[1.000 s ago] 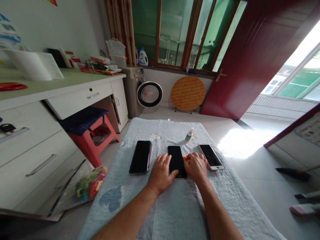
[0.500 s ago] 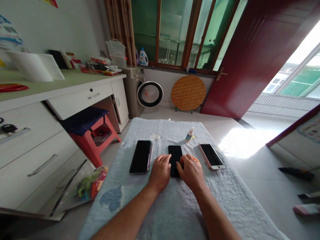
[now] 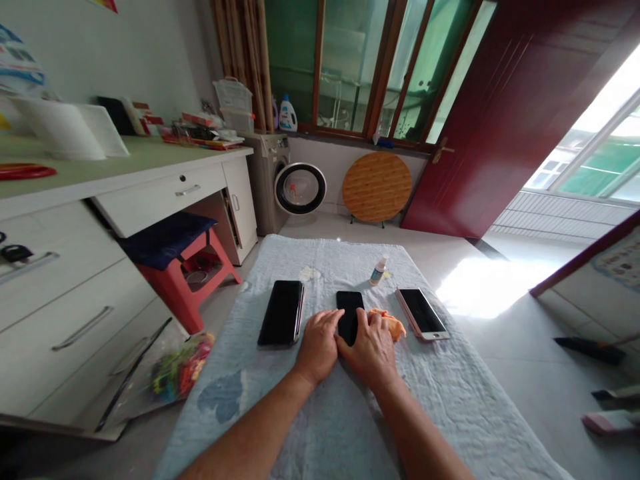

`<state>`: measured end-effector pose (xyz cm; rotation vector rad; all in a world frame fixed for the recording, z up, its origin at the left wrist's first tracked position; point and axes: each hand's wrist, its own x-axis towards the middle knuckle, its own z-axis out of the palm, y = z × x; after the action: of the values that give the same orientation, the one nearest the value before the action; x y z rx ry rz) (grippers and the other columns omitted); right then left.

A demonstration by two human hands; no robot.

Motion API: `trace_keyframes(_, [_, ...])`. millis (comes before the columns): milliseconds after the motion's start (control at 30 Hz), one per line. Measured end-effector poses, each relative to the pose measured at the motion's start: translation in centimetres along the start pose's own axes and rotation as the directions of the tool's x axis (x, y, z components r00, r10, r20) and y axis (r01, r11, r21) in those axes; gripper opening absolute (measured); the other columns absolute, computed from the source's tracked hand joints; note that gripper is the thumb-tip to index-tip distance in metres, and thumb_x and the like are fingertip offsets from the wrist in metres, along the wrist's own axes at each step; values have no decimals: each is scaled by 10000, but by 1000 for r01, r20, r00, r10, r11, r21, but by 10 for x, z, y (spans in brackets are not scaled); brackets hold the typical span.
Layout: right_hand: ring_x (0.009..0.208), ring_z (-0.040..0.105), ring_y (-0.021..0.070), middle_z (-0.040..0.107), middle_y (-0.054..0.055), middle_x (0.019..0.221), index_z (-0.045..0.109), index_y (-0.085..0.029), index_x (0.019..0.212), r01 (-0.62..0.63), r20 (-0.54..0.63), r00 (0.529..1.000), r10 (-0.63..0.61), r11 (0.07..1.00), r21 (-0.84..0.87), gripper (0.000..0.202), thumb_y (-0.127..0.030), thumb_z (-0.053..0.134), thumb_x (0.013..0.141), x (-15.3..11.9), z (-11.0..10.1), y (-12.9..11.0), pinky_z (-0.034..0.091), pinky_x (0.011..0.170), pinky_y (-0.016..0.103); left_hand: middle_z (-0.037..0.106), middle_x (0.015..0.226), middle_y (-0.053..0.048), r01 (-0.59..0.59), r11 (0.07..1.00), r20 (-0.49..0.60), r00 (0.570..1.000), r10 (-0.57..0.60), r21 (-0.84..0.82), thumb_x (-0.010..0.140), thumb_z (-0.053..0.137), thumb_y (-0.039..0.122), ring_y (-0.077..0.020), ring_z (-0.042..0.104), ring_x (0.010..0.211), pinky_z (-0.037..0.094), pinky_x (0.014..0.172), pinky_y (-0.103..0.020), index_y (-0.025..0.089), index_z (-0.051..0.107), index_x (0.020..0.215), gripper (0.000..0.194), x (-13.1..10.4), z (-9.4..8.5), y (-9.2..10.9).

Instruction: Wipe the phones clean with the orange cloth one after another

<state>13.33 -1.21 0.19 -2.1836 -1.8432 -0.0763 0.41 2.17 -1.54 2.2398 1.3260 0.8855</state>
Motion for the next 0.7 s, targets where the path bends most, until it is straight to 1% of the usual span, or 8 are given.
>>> trace_keyframes(100, [980,526,342,561,180,1046,527,-155,1232,-8,-12,1000,8,1000,8,629,-515,652,731,0,2,0,375,855,415,649,1242,-41,7,1000,10,1000,-7,-19,728,383,11,-193,542,1194,399,1082,-389,201,589,1256,597,0,0,-1])
trace_keyframes(267, [958,516,316,564,155,1029,554,-166,1179,-21,-28,999,21,1000,-3,541,-386,674,699,3,-1,1,370,857,392,647,1238,-61,19,999,7,1000,-19,-29,665,378,-19,-192,535,1198,376,1096,-372,163,594,1253,653,0,0,-2])
trace_keyframes(333, [964,510,310,564,144,1031,557,-168,1174,-26,-28,999,26,1000,-9,536,-363,675,689,3,-3,0,364,863,383,648,1232,-68,20,999,12,1000,-20,-32,656,387,-19,-198,531,1201,369,1100,-375,155,599,1248,652,1,1,-2])
trace_keyframes(533, [974,515,313,571,148,1034,573,-171,1150,-30,-31,999,30,999,-22,490,-385,649,715,3,-4,0,350,876,387,644,1240,-69,13,999,16,1000,-13,-40,668,389,-17,-201,528,1206,359,1104,-382,154,615,1225,625,1,2,-2])
trace_keyframes(700, [973,524,324,578,155,1030,575,-168,1139,-38,-30,999,37,999,-16,537,-504,654,728,3,-2,0,362,871,399,648,1239,-71,12,999,21,1000,-11,-43,678,396,-16,-203,534,1203,362,1101,-390,161,628,1200,598,2,0,-1])
